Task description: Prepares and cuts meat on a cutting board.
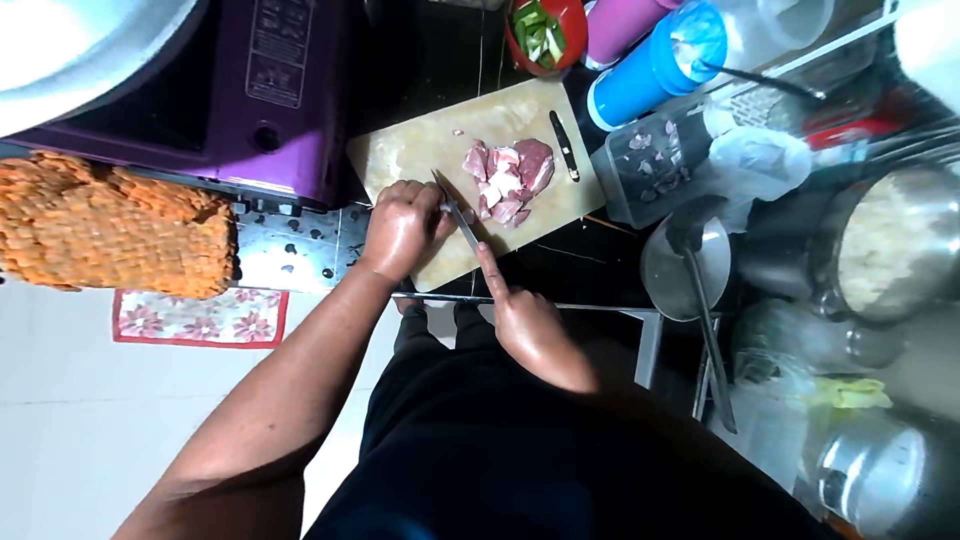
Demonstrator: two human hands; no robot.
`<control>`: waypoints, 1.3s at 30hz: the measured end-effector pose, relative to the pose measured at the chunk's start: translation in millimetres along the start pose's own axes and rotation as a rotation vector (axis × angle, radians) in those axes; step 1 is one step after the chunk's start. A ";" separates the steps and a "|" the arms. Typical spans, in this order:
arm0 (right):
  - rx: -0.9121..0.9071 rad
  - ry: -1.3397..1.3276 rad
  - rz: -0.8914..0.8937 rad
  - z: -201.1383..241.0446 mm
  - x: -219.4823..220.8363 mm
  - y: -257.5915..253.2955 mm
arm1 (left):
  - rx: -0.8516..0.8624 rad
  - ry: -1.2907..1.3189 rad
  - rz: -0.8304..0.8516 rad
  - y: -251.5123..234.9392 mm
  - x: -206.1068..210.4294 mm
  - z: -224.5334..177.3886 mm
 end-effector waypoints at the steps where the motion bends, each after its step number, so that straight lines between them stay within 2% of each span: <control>1: 0.020 -0.003 0.041 4.1 -1.2 -9.0 | 0.003 -0.002 0.005 0.1 0.7 1.1; 3: 0.013 -0.015 0.011 10.9 -1.4 -30.4 | 0.003 -0.007 0.019 0.8 2.0 1.6; 7: -0.099 -0.035 -0.217 9.6 -5.6 -58.8 | -0.014 -0.023 0.034 -3.6 0.8 -1.9; 9: -0.123 -0.136 -0.178 -4.0 -3.7 -54.5 | -0.032 -0.028 0.054 -5.8 -0.4 -3.1; 11: -0.147 -0.344 -0.102 -26.3 -1.0 -36.7 | -0.070 -0.005 0.086 -8.9 -5.0 -3.5; 15: -0.124 -0.677 0.084 -69.4 3.6 -0.3 | -0.199 0.092 0.308 -21.0 -19.7 -3.5; 17: -0.123 -0.768 0.062 -79.5 2.8 10.4 | -0.166 0.148 0.369 -29.6 -24.0 -4.5; 20: -0.116 -0.830 -0.092 -88.2 -1.6 20.3 | -0.088 0.194 0.359 -49.8 -29.3 -7.2; 23: -0.127 -0.700 -0.166 -90.9 -5.1 27.0 | -0.075 0.139 0.361 -78.6 -30.6 -14.8; 25: -0.182 -0.546 -0.172 -85.7 -6.2 31.4 | -0.079 0.093 0.444 -98.2 -22.8 -17.0; 28: -0.247 -0.433 -0.102 -68.6 0.8 29.0 | -0.086 -0.039 0.626 -118.2 -5.2 -17.5; 32: -0.244 -0.323 -0.008 -34.5 6.5 8.9 | -0.082 -0.184 0.751 -124.3 1.2 -31.0; 36: -0.184 -0.285 0.048 -16.9 3.3 -14.1 | -0.062 -0.082 0.748 -119.5 5.8 -33.0; 39: -0.108 -0.262 -0.067 -24.9 3.8 -13.4 | -0.121 0.044 0.727 -116.9 6.6 -34.5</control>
Point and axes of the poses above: each hand's wrist, its own y-axis away from the middle knuckle, its own x-axis out of the palm, z = x × y, the point moved 4 cm from there along -y, towards the middle knuckle, and after that the axes turned 6 degrees about -x, right-handed, at the moved point
